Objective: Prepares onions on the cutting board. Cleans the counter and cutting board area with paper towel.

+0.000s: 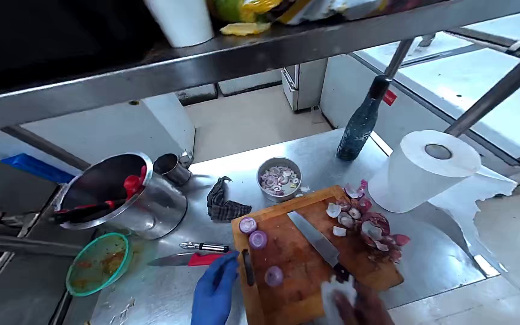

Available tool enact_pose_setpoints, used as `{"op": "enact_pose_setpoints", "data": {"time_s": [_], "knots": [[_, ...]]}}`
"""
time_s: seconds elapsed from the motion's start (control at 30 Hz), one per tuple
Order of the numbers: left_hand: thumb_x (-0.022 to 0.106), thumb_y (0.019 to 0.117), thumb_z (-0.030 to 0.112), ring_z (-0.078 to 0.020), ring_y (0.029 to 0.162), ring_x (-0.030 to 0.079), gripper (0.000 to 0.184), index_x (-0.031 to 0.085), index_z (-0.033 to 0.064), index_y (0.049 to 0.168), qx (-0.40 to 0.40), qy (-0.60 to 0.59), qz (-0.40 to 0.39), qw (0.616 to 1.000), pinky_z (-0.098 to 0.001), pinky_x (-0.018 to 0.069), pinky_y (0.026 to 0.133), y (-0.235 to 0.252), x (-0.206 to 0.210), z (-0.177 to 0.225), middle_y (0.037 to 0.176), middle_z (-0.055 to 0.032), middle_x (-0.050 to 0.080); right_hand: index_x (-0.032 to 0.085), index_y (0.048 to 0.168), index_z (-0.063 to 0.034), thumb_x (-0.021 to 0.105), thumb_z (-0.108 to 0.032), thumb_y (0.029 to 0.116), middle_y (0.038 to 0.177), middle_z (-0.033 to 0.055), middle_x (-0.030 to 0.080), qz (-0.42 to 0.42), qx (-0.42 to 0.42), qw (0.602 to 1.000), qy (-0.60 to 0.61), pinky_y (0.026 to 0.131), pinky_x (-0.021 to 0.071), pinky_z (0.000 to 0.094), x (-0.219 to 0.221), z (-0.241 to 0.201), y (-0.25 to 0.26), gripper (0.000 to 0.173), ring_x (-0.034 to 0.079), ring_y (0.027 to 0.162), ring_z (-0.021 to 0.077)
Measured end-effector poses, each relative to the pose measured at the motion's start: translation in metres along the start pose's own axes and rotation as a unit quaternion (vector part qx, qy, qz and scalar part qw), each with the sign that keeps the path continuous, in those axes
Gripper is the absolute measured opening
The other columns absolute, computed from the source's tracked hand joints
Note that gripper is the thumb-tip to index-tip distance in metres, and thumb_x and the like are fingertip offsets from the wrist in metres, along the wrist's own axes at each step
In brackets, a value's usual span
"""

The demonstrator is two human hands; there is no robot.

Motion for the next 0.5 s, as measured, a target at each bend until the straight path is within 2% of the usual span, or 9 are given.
{"op": "enact_pose_setpoints", "data": {"time_s": [0.03,0.1,0.17,0.2,0.23,0.27,0.33,0.4,0.5], "knots": [[0.053,0.1026,0.02,-0.0154,0.087,0.071,0.03,0.07,0.0045,0.123,-0.026,0.02,-0.007,0.999,-0.0344,0.0609,0.078,-0.013,-0.015,-0.021,0.107,-0.0071,0.073,0.061,0.119,0.0068,0.071,-0.014,0.0952,0.091,0.0102,0.072,0.026,-0.06,0.997,-0.041,0.069,0.0621,0.037,0.03,-0.019,0.009,0.033,0.071,0.076,0.0158],[0.055,0.1017,0.019,-0.0155,0.089,0.071,0.03,0.07,0.0045,0.124,-0.046,0.037,-0.042,0.997,-0.0355,0.0609,0.079,-0.036,-0.032,-0.046,0.108,-0.0084,0.074,0.068,0.118,0.0006,0.069,-0.015,0.0944,0.111,0.0122,0.073,-0.001,-0.157,0.979,-0.13,0.088,0.0609,0.0407,0.093,-0.037,0.026,0.028,0.072,0.1,0.0211],[0.055,0.1026,0.019,-0.0162,0.094,0.072,0.03,0.069,0.003,0.124,-0.062,0.026,-0.072,0.995,-0.0359,0.0607,0.083,-0.051,-0.04,-0.051,0.111,-0.0097,0.074,0.067,0.129,-0.0057,0.059,-0.034,0.1023,0.136,0.0127,0.066,-0.143,-0.232,0.928,-0.254,0.113,0.0462,0.0481,0.153,-0.029,0.034,0.04,0.059,0.132,0.0274],[0.055,0.1035,0.02,-0.0163,0.097,0.072,0.031,0.069,0.0025,0.125,-0.075,0.018,-0.08,0.994,-0.036,0.06,0.087,-0.055,-0.044,-0.048,0.114,-0.0098,0.074,0.065,0.134,-0.0084,0.05,-0.041,0.1065,0.143,0.0113,0.062,-0.231,-0.271,0.878,-0.319,0.119,0.0383,0.0509,0.175,-0.017,0.033,0.045,0.051,0.141,0.0287],[0.055,0.1038,0.02,-0.0161,0.097,0.072,0.031,0.069,0.0022,0.125,-0.077,0.011,-0.085,0.993,-0.0354,0.0595,0.087,-0.058,-0.048,-0.048,0.115,-0.0096,0.074,0.063,0.136,-0.0092,0.042,-0.041,0.1098,0.148,0.0109,0.058,-0.303,-0.319,0.822,-0.361,0.121,0.0336,0.0525,0.189,-0.004,0.031,0.047,0.046,0.145,0.0302],[0.055,0.1035,0.019,-0.0157,0.096,0.072,0.03,0.07,0.0022,0.124,-0.064,0.005,-0.09,0.994,-0.035,0.06,0.086,-0.059,-0.051,-0.051,0.114,-0.0094,0.074,0.065,0.134,-0.0107,0.04,-0.036,0.1109,0.147,0.0102,0.059,-0.328,-0.383,0.776,-0.38,0.12,0.0355,0.0525,0.193,0.006,0.032,0.042,0.047,0.144,0.031],[0.057,0.1026,0.017,-0.0142,0.092,0.072,0.028,0.071,0.0037,0.122,-0.032,-0.001,-0.105,0.994,-0.0344,0.0604,0.083,-0.064,-0.051,-0.065,0.112,-0.009,0.074,0.071,0.121,-0.0117,0.05,-0.025,0.1076,0.129,0.0103,0.069,-0.311,-0.482,0.738,-0.356,0.11,0.0476,0.0492,0.187,0.015,0.042,0.029,0.061,0.128,0.0305],[0.057,0.1028,0.018,-0.0134,0.094,0.072,0.027,0.071,0.0047,0.122,-0.026,-0.017,-0.12,0.992,-0.0351,0.0604,0.086,-0.068,-0.043,-0.073,0.112,-0.0081,0.074,0.072,0.107,-0.01,0.051,-0.024,0.1065,0.107,0.0086,0.074,-0.242,-0.49,0.76,-0.351,0.099,0.0564,0.0434,0.182,0.008,0.054,0.025,0.071,0.108,0.0261],[0.053,0.1058,0.02,-0.0189,0.107,0.071,0.036,0.061,0.0012,0.135,-0.035,-0.117,-0.102,0.987,-0.0401,0.0596,0.095,-0.064,-0.019,-0.063,0.124,-0.0127,0.07,0.073,0.101,-0.0018,0.048,-0.021,0.105,0.087,0.0102,0.073,-0.121,-0.295,0.914,-0.25,0.076,0.0608,0.0416,0.181,-0.021,0.059,0.032,0.073,0.082,0.0218]]}}
Point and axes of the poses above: each hand's wrist, its own y-axis towards the middle knuckle, its own x-axis out of the palm, z = x × y, the point moved 7 cm from there along y, towards the middle knuckle
